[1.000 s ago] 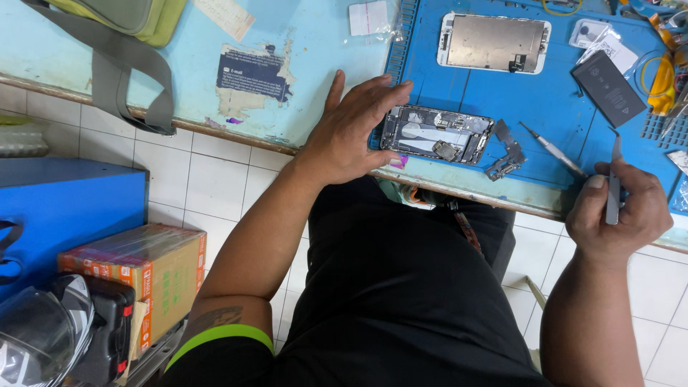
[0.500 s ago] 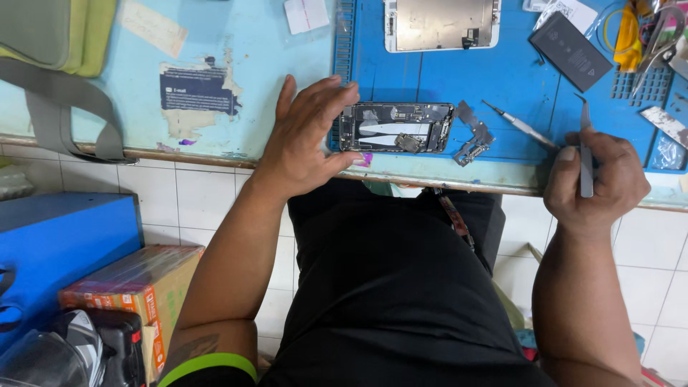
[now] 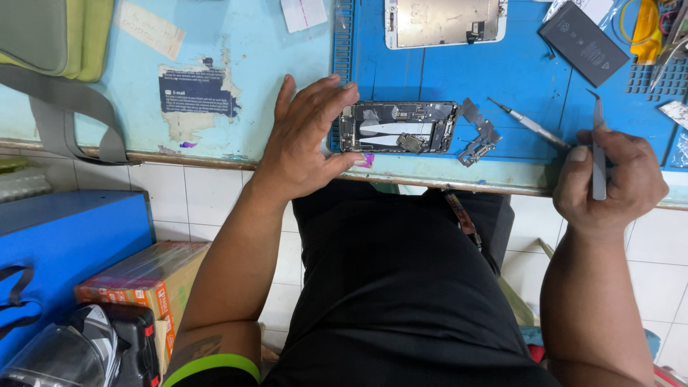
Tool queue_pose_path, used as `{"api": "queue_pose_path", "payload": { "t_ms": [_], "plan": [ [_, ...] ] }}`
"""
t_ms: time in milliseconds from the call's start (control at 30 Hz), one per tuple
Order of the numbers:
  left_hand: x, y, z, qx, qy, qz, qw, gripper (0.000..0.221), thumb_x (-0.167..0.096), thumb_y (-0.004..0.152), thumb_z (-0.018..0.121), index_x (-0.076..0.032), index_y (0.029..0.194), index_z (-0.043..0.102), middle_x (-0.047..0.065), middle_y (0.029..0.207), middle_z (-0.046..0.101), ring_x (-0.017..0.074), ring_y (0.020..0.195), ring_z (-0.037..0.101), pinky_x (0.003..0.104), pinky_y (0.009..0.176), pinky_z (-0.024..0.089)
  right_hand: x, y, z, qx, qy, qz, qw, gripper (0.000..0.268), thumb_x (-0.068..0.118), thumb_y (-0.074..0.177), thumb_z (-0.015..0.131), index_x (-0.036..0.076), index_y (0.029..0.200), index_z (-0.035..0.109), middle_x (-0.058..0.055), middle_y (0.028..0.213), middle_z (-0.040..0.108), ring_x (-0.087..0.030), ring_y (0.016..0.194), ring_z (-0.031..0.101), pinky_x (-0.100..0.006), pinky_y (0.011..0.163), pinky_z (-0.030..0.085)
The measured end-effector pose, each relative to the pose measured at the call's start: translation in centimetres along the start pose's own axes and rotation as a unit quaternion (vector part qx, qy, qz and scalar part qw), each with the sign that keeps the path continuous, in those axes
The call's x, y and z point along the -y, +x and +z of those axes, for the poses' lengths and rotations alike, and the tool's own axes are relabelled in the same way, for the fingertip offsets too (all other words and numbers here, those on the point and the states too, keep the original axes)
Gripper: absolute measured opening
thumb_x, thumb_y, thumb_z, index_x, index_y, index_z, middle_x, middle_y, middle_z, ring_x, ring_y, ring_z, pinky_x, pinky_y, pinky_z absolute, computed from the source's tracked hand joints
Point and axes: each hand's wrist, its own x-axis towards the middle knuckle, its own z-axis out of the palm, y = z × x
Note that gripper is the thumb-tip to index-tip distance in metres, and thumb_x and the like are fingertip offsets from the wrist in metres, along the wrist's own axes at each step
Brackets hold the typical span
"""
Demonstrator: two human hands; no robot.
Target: The person is repairing a mobile phone by hand and using tools like tweezers and a screwdriver to manipulate internal components. They remove parts from the phone's chassis and place them on a blue work mat.
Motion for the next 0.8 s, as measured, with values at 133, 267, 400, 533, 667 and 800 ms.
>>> {"api": "queue_pose_path", "payload": {
  "t_ms": [133,267,400,533,667,800],
  "plan": [
    [-0.01,-0.07,0.01,0.003,-0.002,-0.007,1.000,0.106,-0.032,0.076,0.098,-0.027,0.158,0.032,0.000,0.154,0.054,0.0254,0.152,0.041,0.059,0.132,0.009,0.07,0.12,-0.08,0.000,-0.006,-0.006,1.000,0.014,-0.008,0.106,0.066,-0.007,0.118,0.059,-0.020,0.097,0.073,-0.032,0.088,0.073,-0.034,0.079,0.058],
    [0.01,-0.13,0.00,0.000,-0.004,-0.005,1.000,0.106,-0.032,0.076,0.098,-0.027,0.159,0.032,0.001,0.154,0.054,0.0253,0.152,0.041,0.059,0.132,0.009,0.26,0.16,-0.10,0.002,-0.008,-0.003,1.000,0.014,-0.008,0.106,0.065,-0.007,0.118,0.059,-0.020,0.098,0.073,-0.032,0.087,0.073,-0.034,0.078,0.057],
    [0.06,-0.05,0.04,0.002,0.001,-0.005,1.000,0.106,-0.032,0.076,0.098,-0.027,0.159,0.032,0.001,0.155,0.053,0.0251,0.152,0.041,0.058,0.132,0.008,0.19,-0.02,-0.21,0.007,-0.009,0.002,1.000,0.015,-0.009,0.105,0.063,-0.007,0.119,0.059,-0.021,0.101,0.073,-0.031,0.089,0.074,-0.033,0.080,0.059],
    [0.03,-0.12,0.03,0.002,0.002,-0.004,1.000,0.106,-0.032,0.076,0.098,-0.027,0.159,0.032,0.001,0.154,0.054,0.0251,0.152,0.040,0.058,0.132,0.008,0.35,0.34,-0.17,0.006,-0.008,-0.002,1.000,0.013,-0.009,0.105,0.065,-0.007,0.117,0.059,-0.021,0.099,0.072,-0.031,0.087,0.074,-0.034,0.078,0.058],
    [0.05,-0.12,0.11,0.001,0.002,-0.003,1.000,0.105,-0.033,0.076,0.098,-0.027,0.158,0.033,0.002,0.153,0.054,0.0253,0.151,0.040,0.058,0.131,0.008,0.59,0.48,-0.25,0.003,-0.010,-0.009,1.000,0.013,-0.009,0.104,0.065,-0.008,0.116,0.058,-0.020,0.097,0.072,-0.032,0.085,0.073,-0.034,0.077,0.058],
    [0.08,-0.18,0.11,0.001,-0.001,0.000,1.000,0.104,-0.031,0.077,0.097,-0.027,0.159,0.033,0.001,0.154,0.054,0.0247,0.152,0.041,0.058,0.132,0.008,0.45,0.52,-0.17,-0.005,-0.011,-0.015,1.000,0.016,-0.009,0.105,0.064,-0.007,0.120,0.059,-0.021,0.101,0.072,-0.032,0.087,0.072,-0.034,0.077,0.057]
  ]
}}
